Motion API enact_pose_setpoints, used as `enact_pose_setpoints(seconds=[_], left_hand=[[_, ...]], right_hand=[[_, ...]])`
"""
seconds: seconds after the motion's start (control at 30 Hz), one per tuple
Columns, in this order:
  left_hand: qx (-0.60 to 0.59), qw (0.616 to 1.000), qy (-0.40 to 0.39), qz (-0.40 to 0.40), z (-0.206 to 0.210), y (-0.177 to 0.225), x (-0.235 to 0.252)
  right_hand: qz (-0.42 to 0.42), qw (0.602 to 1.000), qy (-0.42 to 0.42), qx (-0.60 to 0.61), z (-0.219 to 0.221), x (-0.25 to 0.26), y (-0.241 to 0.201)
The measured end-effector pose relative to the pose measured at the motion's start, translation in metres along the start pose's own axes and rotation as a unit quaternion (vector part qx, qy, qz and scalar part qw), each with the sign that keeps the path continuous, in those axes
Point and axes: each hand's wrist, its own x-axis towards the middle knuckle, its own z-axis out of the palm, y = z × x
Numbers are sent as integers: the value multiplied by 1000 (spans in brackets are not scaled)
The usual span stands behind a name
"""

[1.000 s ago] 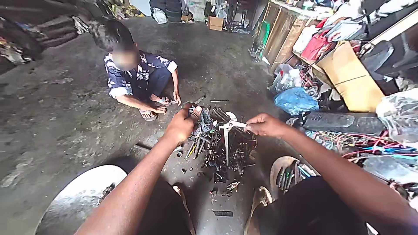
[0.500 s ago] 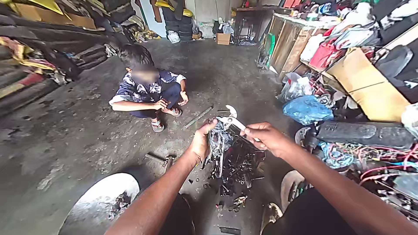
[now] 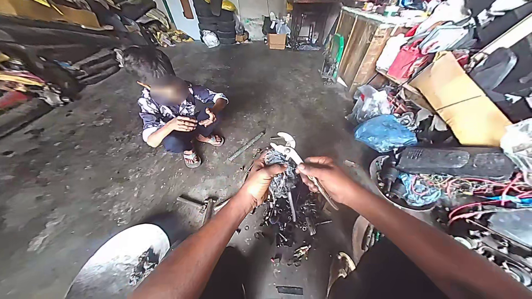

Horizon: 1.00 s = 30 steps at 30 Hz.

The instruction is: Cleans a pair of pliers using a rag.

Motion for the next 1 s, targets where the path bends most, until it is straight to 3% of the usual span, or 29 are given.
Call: enact_pose_setpoints(seconds=[0.4, 0.73, 0.9, 1.0], left_hand=[[81, 995, -58, 14, 1, -11, 0], [25, 997, 77, -12, -3, 5, -10], [-33, 999, -29, -24, -4, 4, -15], [56, 994, -81, -43, 0, 7, -19]], right_hand=[[-8, 1000, -16, 12, -9, 11, 5], [-2, 997, 48, 54, -3, 10, 3], [-15, 998, 46, 44, 8, 11, 9], [-12, 996, 66, 56, 16, 12, 13]])
